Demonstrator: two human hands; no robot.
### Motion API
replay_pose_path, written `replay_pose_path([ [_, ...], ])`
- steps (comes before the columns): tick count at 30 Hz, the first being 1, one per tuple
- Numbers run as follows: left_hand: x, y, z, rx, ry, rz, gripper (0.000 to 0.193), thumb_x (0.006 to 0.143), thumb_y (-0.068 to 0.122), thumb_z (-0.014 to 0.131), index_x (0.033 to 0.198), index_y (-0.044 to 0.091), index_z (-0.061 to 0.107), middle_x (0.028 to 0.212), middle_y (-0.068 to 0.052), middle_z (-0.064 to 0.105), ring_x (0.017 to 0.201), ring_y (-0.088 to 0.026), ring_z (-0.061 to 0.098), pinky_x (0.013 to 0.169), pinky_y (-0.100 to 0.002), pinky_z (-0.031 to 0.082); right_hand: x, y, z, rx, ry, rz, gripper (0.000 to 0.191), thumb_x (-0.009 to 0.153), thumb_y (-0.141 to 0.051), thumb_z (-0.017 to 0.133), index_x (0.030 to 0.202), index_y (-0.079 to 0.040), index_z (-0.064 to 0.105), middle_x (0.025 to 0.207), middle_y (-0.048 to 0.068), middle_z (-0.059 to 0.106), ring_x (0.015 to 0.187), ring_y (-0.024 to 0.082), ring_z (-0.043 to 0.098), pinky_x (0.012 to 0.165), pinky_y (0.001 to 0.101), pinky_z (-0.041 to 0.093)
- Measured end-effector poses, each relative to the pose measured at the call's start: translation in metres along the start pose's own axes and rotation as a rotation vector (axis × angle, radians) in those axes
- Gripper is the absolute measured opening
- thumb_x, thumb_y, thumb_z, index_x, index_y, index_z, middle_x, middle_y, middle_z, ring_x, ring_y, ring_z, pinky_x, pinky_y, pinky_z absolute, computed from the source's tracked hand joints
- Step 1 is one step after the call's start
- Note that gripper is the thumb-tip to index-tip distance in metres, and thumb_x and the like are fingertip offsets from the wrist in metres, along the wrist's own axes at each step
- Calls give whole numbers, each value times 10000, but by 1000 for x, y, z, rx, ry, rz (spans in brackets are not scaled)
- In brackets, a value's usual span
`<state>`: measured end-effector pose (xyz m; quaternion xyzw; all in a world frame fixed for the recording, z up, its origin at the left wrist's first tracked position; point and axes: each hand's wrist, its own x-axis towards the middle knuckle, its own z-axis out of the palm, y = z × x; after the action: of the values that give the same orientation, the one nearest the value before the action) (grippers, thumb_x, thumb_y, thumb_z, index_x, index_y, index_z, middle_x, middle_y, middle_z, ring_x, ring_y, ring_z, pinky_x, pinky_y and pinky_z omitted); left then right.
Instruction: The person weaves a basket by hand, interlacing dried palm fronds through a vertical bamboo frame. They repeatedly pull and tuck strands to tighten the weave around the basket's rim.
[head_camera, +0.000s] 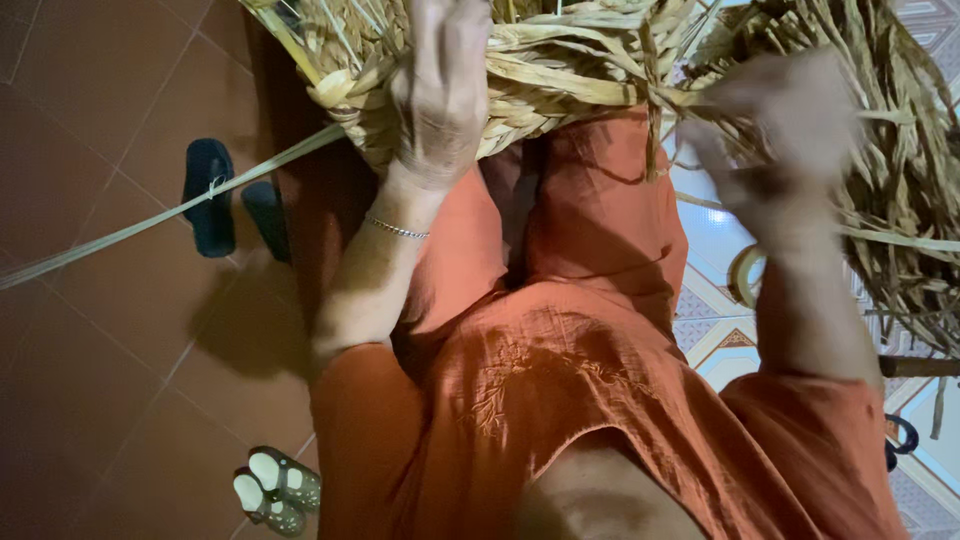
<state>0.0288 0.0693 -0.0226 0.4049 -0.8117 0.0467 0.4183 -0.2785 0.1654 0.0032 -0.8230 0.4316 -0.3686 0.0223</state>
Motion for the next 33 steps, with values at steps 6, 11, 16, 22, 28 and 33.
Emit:
replay_pose_path([
  [6, 7, -9, 6, -50, -21, 224, 391, 974, -103, 609, 1349, -4, 574, 1340, -171, 601, 1025, -339, 735, 858, -397, 627, 43, -22, 67, -177, -27, -48, 481, 837, -77, 848, 1266, 2, 645, 1108, 177, 715, 979, 328, 618, 838, 417, 514],
  [11, 11, -3, 3, -190, -119, 23, 430, 970, -123, 607, 1378, 10, 574, 1243, -124, 647, 1038, -312, 729, 875, -369, 621, 35, -13, 33, -92, -297, 110, 301, 920, -241, 866, 1033, -21, 694, 857, 129, 690, 805, 300, 649, 791, 470, 547],
  [16, 8, 6, -16, -196, -240, 36, 463, 891, -60, 653, 1338, 37, 582, 1263, -156, 597, 1147, -330, 664, 984, -420, 603, 29, 13, -51, 95, -666, 341, 327, 845, -301, 825, 994, -17, 763, 662, 111, 688, 601, 192, 645, 554, 337, 481],
  [22, 12, 11, -2, -185, -144, 30, 320, 979, -11, 700, 1267, 81, 593, 1144, -128, 645, 1027, -278, 708, 887, -375, 615, 20, 16, -51, 1228, -47, 192, 247, 927, -176, 727, 1083, 14, 707, 874, 139, 698, 772, 206, 678, 687, 323, 537],
  [28, 16, 6, 13, -250, 99, -96, 353, 992, -1, 674, 1291, 67, 500, 966, -105, 687, 828, -291, 729, 739, -385, 584, 69, 13, 6, 958, 143, 148, 159, 996, -22, 646, 1135, 45, 686, 1044, 172, 698, 930, 255, 695, 817, 342, 565],
  [33, 12, 8, 31, -197, 128, -237, 261, 1024, 45, 719, 1214, 97, 548, 923, -52, 718, 803, -234, 750, 675, -359, 562, 95, 9, 63, 454, 64, -93, 158, 1054, 106, 577, 1179, 71, 669, 1184, 200, 698, 1062, 296, 708, 925, 358, 588],
])
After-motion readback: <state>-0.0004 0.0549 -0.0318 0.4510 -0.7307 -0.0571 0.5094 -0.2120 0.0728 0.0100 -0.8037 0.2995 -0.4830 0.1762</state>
